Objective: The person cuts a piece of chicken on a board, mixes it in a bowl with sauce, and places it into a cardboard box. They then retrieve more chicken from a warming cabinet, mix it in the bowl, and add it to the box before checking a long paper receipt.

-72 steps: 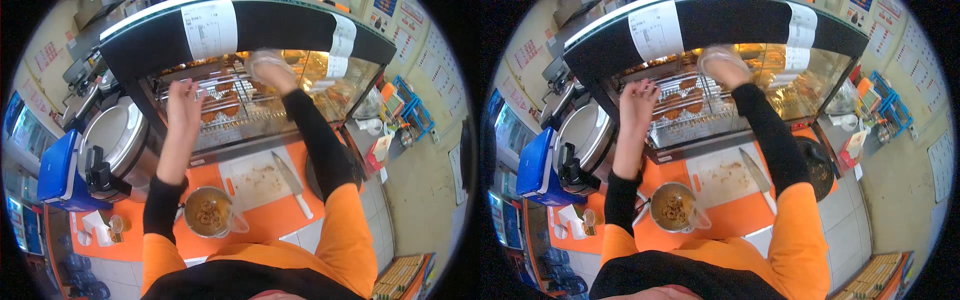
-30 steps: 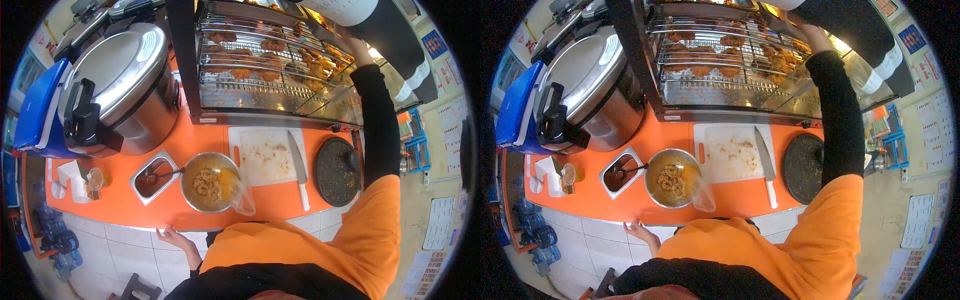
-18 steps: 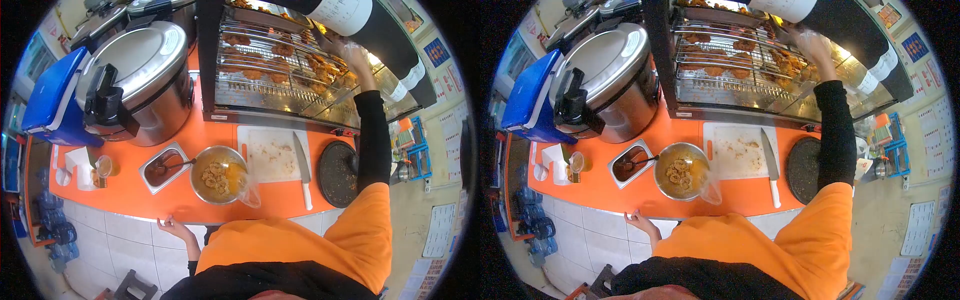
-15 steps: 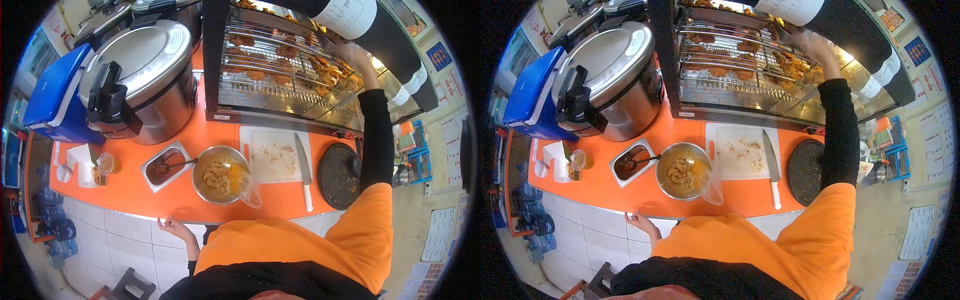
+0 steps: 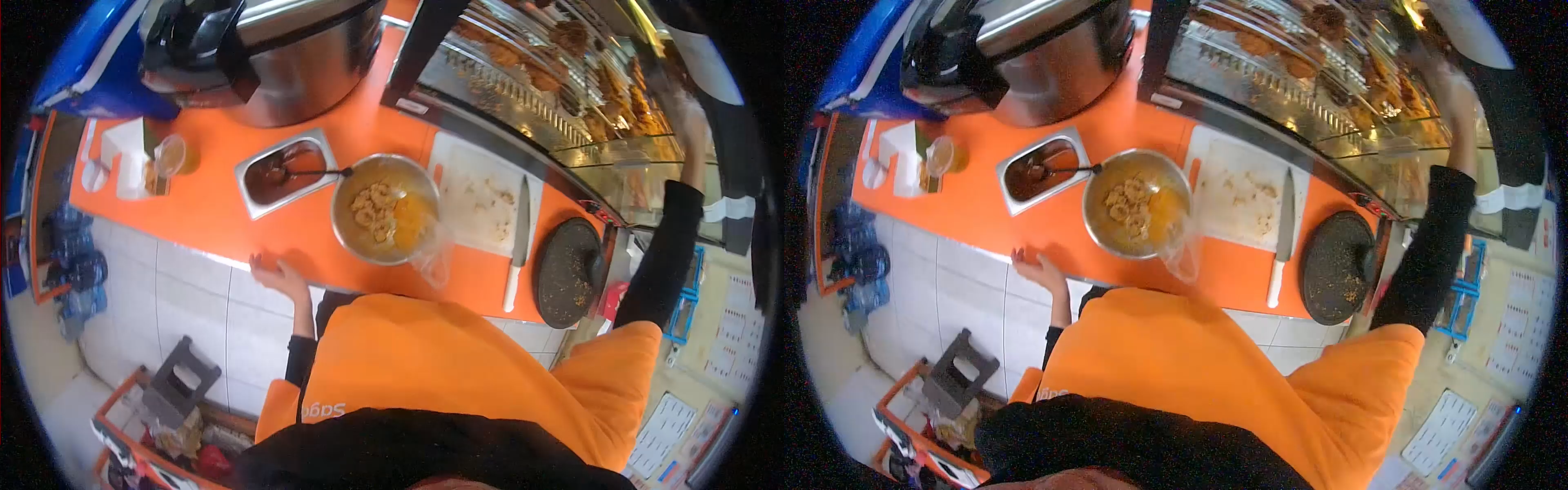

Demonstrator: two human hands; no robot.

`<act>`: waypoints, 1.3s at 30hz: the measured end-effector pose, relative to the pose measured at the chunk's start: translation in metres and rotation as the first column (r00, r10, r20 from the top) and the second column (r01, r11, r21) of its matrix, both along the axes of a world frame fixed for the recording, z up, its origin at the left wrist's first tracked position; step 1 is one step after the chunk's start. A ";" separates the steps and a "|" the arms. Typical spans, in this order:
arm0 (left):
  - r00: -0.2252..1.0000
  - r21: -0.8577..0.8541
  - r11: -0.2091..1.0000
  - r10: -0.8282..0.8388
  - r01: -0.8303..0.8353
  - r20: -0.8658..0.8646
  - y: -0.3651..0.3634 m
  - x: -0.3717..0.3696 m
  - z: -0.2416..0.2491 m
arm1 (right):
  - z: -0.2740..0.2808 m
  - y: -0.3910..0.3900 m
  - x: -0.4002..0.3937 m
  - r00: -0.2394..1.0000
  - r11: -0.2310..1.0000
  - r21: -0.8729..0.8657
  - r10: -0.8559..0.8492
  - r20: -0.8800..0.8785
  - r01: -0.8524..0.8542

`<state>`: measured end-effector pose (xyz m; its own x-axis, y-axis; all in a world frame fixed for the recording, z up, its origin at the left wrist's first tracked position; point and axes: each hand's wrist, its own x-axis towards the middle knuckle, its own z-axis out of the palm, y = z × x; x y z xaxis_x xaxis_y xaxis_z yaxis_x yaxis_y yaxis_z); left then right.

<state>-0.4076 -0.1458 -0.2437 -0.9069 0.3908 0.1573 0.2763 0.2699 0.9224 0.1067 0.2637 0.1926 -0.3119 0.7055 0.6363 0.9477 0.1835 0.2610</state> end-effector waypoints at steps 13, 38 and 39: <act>0.329 -0.365 0.425 -0.896 0.828 -0.298 -0.027 0.027 0.000 | -0.010 0.020 -0.017 0.634 0.695 -0.208 0.437 -0.638 -0.688; 0.931 -0.233 0.922 0.242 -0.308 -0.271 -0.008 0.034 0.005 | -0.219 -0.226 -0.289 0.517 0.082 -0.675 0.712 -0.476 -0.733; 0.921 -0.273 0.882 0.348 -0.384 -0.173 -0.003 0.028 0.001 | -0.208 -0.222 -0.285 0.533 0.136 -0.646 0.702 -0.471 -0.751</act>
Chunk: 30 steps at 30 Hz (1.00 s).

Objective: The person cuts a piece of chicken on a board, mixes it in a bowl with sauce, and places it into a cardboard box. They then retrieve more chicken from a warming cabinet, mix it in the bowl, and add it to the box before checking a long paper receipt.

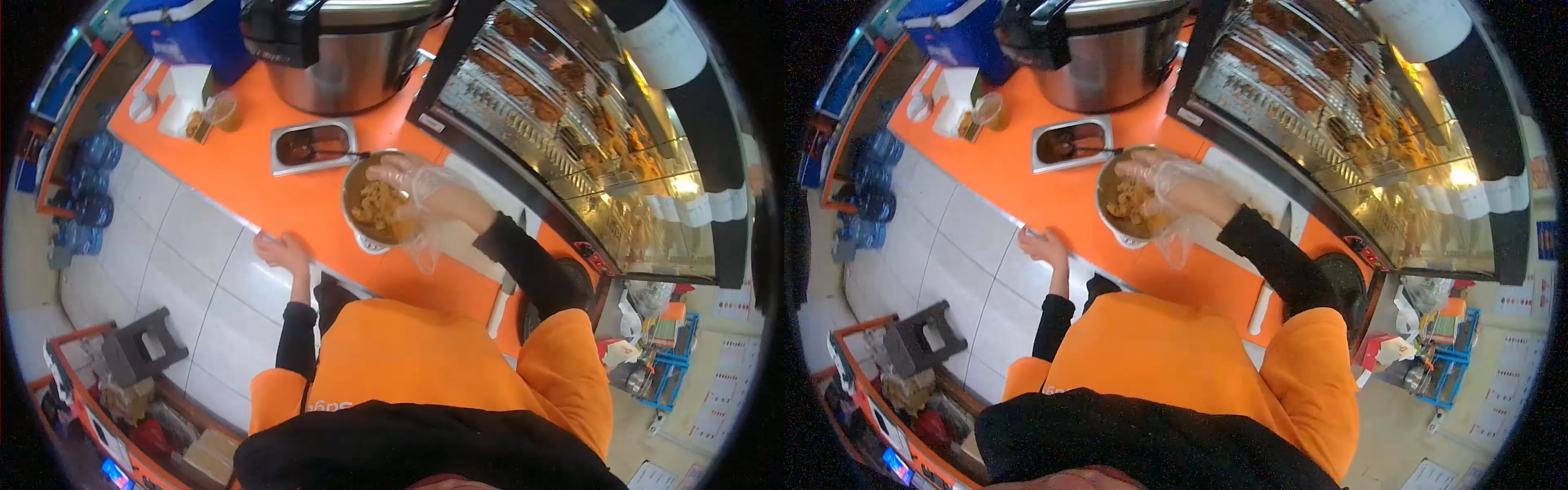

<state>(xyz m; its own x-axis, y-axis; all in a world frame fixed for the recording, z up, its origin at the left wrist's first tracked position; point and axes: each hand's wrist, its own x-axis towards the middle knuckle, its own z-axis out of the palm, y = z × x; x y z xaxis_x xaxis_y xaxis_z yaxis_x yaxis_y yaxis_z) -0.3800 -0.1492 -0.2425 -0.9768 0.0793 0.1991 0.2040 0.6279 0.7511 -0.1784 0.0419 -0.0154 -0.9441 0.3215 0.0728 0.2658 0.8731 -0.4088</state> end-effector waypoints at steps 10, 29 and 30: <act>0.992 0.255 0.959 -0.111 0.122 -0.055 0.011 -0.021 -0.031 | 0.212 0.080 0.133 0.690 0.272 0.689 -0.570 -0.447 0.671; 0.984 0.199 0.968 -0.166 0.150 0.069 0.010 -0.013 -0.015 | 0.231 0.275 0.294 0.241 0.211 0.791 -0.967 0.083 0.574; 0.983 0.191 0.970 -0.166 0.149 0.075 0.011 -0.012 -0.013 | 0.229 0.278 0.300 0.236 0.208 0.786 -0.968 0.081 0.583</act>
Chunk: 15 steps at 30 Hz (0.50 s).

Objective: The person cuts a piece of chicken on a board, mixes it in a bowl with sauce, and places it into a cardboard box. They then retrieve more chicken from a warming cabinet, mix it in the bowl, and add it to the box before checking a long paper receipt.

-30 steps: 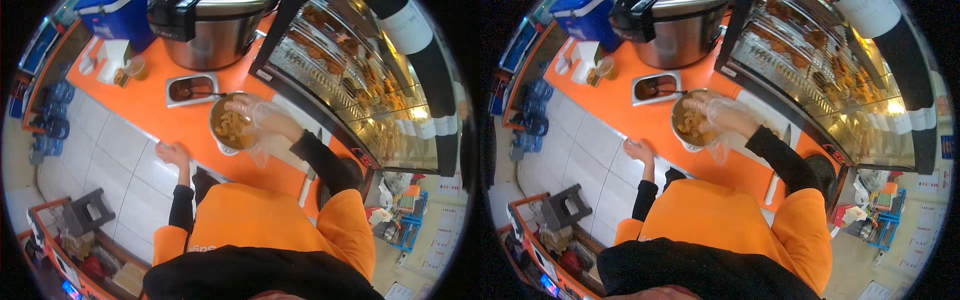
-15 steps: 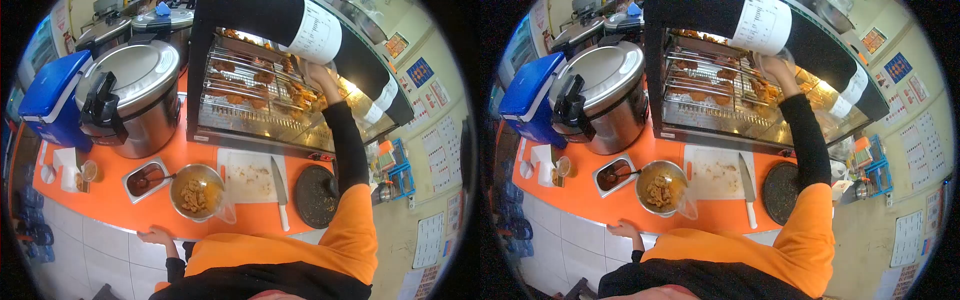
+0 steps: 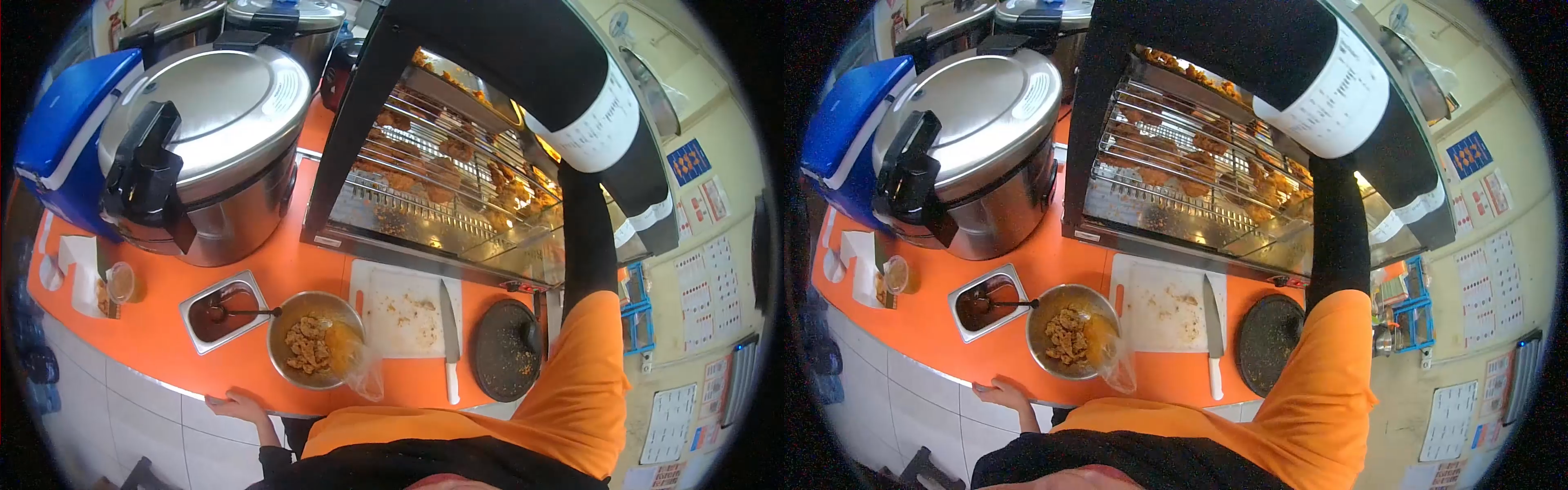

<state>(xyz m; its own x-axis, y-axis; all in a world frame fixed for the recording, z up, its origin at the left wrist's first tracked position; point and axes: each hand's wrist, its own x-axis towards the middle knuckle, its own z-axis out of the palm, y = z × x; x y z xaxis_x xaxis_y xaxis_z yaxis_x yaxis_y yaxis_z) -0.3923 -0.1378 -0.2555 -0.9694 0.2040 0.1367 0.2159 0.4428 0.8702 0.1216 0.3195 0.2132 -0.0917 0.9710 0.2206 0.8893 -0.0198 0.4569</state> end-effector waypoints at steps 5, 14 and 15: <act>1.000 -0.034 0.999 -0.008 0.008 0.013 -0.003 -0.005 -0.012 | -0.003 0.012 0.016 0.999 1.000 0.014 -0.024 -0.040 0.024; 1.000 0.080 0.997 -0.005 0.003 0.015 0.000 -0.001 -0.006 | -0.002 0.013 0.026 0.996 0.997 0.076 0.008 -0.094 -0.001; 1.000 0.049 0.999 -0.010 0.011 -0.021 -0.002 -0.001 -0.008 | -0.005 0.009 0.025 0.995 0.996 0.089 0.016 -0.100 -0.007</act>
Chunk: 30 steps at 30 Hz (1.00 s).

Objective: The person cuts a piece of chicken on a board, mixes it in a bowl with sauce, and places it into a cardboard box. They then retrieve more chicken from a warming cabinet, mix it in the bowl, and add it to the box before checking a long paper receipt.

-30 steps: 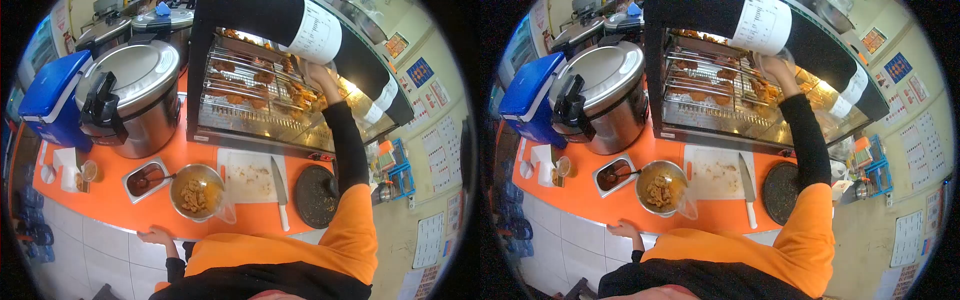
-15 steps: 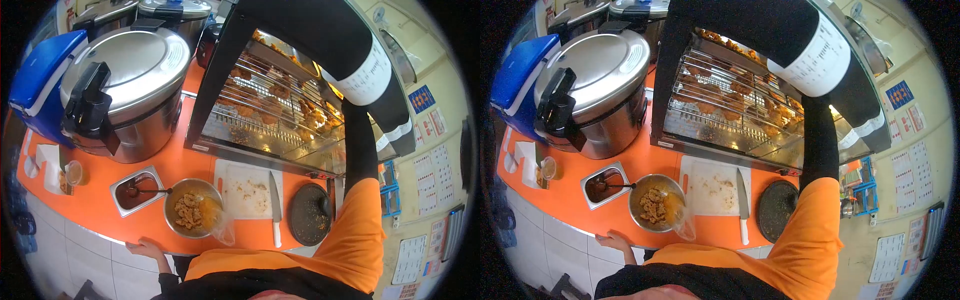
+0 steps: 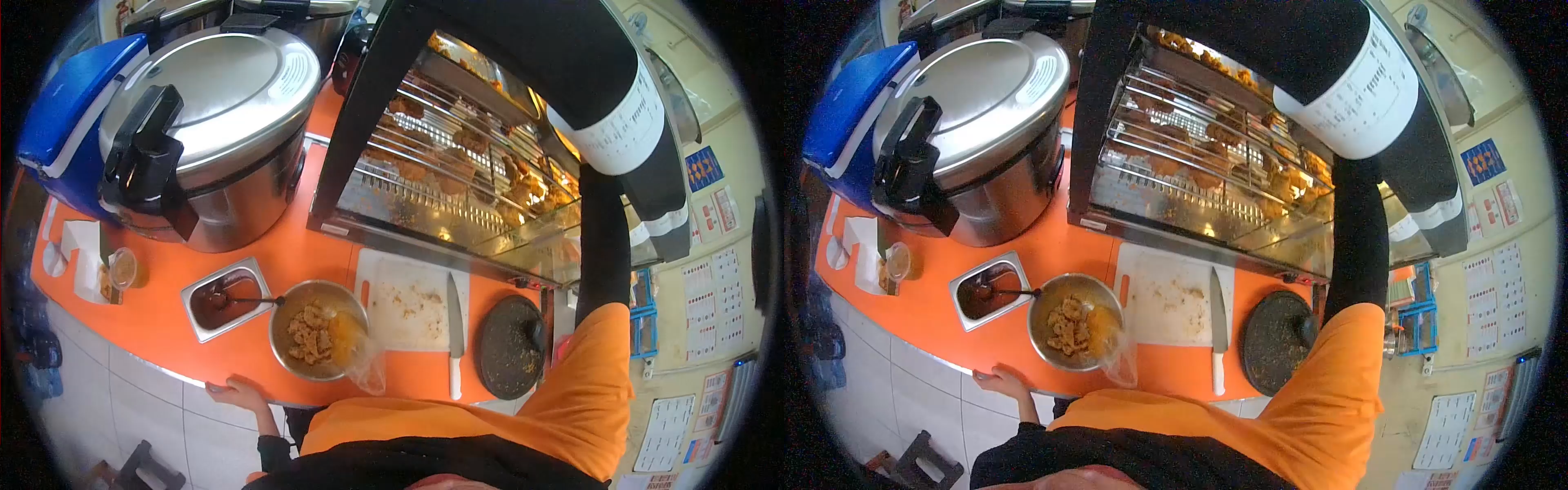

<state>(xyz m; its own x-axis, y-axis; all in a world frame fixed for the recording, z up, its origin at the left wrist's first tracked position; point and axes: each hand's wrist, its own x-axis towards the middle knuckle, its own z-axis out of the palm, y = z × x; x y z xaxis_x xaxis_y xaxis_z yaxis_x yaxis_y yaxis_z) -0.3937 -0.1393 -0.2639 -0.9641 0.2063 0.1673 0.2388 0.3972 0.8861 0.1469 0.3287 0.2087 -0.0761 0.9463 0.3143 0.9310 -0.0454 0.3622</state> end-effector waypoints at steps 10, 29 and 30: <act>0.995 0.079 0.997 0.024 -0.016 -0.102 -0.001 -0.003 -0.018 | -0.049 -0.108 -0.099 0.877 0.861 0.304 0.462 -0.131 -0.408; 0.988 0.022 0.993 0.121 -0.119 -0.098 0.005 0.000 -0.008 | -0.058 -0.145 -0.136 0.645 0.657 0.318 0.748 -0.158 -0.684; 0.984 0.016 0.992 0.128 -0.127 -0.124 0.003 -0.001 -0.013 | -0.047 -0.114 -0.100 0.718 0.708 0.310 0.688 -0.100 -0.635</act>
